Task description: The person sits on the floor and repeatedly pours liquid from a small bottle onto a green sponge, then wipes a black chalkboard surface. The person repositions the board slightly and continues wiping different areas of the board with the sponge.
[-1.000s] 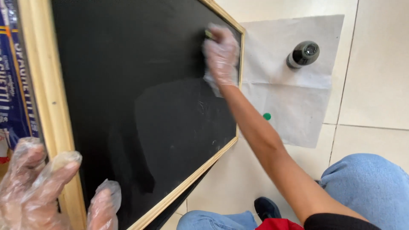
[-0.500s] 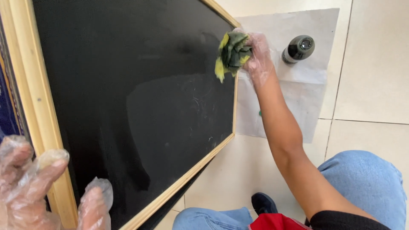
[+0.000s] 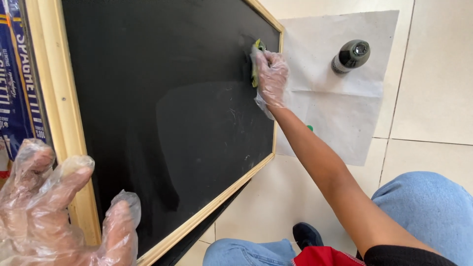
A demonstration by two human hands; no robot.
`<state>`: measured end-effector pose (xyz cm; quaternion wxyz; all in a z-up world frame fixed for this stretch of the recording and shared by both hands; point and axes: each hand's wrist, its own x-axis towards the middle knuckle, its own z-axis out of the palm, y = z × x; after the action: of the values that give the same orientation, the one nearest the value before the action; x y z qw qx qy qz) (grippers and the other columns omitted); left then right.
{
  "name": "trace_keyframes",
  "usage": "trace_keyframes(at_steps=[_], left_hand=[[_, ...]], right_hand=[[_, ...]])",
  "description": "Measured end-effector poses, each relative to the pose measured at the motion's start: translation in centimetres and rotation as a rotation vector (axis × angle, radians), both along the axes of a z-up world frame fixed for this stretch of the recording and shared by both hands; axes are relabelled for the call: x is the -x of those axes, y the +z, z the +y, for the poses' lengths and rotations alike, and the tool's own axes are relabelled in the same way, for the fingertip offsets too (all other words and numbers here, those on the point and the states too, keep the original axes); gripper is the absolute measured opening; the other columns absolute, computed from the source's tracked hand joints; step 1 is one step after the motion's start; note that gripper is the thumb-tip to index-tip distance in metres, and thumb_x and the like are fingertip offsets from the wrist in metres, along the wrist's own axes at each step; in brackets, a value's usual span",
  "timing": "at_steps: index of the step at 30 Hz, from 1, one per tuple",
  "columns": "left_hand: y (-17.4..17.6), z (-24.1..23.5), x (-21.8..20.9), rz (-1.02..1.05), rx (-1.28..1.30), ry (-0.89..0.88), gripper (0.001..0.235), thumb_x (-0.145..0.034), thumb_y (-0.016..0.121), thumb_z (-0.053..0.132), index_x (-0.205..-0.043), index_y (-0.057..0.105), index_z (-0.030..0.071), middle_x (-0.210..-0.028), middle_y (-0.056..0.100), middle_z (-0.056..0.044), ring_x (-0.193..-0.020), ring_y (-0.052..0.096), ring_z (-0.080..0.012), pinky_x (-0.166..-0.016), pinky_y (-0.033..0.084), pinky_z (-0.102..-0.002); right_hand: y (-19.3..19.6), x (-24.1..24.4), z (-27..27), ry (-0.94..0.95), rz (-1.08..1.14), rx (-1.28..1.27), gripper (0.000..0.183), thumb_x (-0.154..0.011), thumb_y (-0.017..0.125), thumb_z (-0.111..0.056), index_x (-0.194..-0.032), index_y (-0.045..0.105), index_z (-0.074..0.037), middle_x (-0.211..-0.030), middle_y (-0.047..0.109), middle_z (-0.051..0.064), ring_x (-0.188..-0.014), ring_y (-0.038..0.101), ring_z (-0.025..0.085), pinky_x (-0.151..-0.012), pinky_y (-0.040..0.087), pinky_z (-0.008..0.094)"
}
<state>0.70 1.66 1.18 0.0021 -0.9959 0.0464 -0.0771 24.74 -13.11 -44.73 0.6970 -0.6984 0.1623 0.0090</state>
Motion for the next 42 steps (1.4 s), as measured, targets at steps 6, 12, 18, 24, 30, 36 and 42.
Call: trace_keyframes(at_steps=[6, 12, 18, 24, 30, 36, 42], left_hand=[[0.3, 1.2, -0.5, 0.006, -0.049, -0.058, 0.068, -0.110, 0.089, 0.022, -0.169, 0.064, 0.000, -0.173, 0.057, -0.037, -0.173, 0.070, -0.0697, -0.141, 0.061, -0.078], [0.2, 0.2, -0.4, 0.021, -0.050, -0.023, 0.063, -0.106, 0.090, 0.020, -0.160, 0.065, -0.001, -0.170, 0.061, -0.042, -0.163, 0.076, -0.0710, -0.124, 0.063, -0.072], [-0.3, -0.2, -0.5, -0.053, -0.040, 0.056, 0.061, -0.109, 0.094, 0.016, -0.161, 0.073, -0.009, -0.177, 0.061, -0.045, -0.179, 0.066, -0.0702, -0.152, 0.057, -0.074], [-0.8, -1.3, -0.5, -0.065, -0.079, 0.107, 0.061, -0.101, 0.088, 0.021, -0.154, 0.072, -0.005, -0.174, 0.065, -0.037, -0.174, 0.066, -0.0633, -0.138, 0.045, -0.072], [-1.0, -1.5, -0.5, -0.100, -0.083, 0.068, 0.057, -0.104, 0.088, 0.022, -0.153, 0.076, -0.005, -0.174, 0.065, -0.035, -0.174, 0.063, -0.0610, -0.139, 0.046, -0.071], [-1.4, -1.4, -0.6, -0.139, -0.104, 0.061, 0.052, -0.107, 0.084, 0.023, -0.150, 0.078, -0.006, -0.171, 0.070, -0.038, -0.170, 0.068, -0.0603, -0.134, 0.048, -0.068], [-0.8, -1.7, -1.2, -0.131, -0.054, 0.056, 0.046, -0.114, 0.068, 0.024, -0.150, 0.073, -0.004, -0.169, 0.068, -0.033, -0.168, 0.064, -0.0550, -0.131, 0.044, -0.064]], right_hand=[[-5.8, -2.6, -1.1, -0.147, 0.389, -0.291, 0.010, -0.097, 0.086, -0.002, -0.100, 0.086, -0.012, -0.087, 0.086, 0.006, -0.067, 0.077, 0.013, -0.046, 0.062, 0.025], [6.1, -2.9, 4.5, -0.156, 0.024, 0.043, 0.030, -0.091, 0.082, -0.042, -0.107, 0.094, -0.019, -0.107, 0.092, 0.001, -0.105, 0.083, 0.018, -0.094, 0.061, 0.034], [6.2, -0.1, 5.2, -0.021, -0.669, 0.023, 0.045, -0.102, 0.078, -0.002, -0.139, 0.075, -0.029, -0.148, 0.071, 0.006, -0.144, 0.071, 0.031, -0.133, 0.059, 0.045], [-18.7, -3.9, 2.0, -0.087, 0.407, 0.229, 0.032, -0.094, 0.067, -0.023, -0.113, 0.093, -0.026, -0.097, 0.091, 0.002, -0.086, 0.085, 0.022, -0.071, 0.058, 0.040], [0.9, -5.8, 5.0, -0.081, 0.001, 0.160, 0.040, -0.099, 0.067, -0.041, -0.120, 0.094, -0.020, -0.112, 0.092, 0.009, -0.105, 0.084, 0.030, -0.089, 0.058, 0.043], [-7.2, -4.3, 3.1, -0.020, -0.296, 0.211, 0.043, -0.106, 0.050, -0.008, -0.133, 0.084, -0.006, -0.123, 0.084, 0.017, -0.113, 0.079, 0.036, -0.104, 0.060, 0.049], [-29.2, -8.0, 2.5, -0.124, 0.756, 0.604, 0.063, -0.090, 0.081, -0.055, -0.132, 0.072, -0.010, -0.129, 0.082, 0.012, -0.124, 0.082, 0.035, -0.102, 0.068, 0.047]])
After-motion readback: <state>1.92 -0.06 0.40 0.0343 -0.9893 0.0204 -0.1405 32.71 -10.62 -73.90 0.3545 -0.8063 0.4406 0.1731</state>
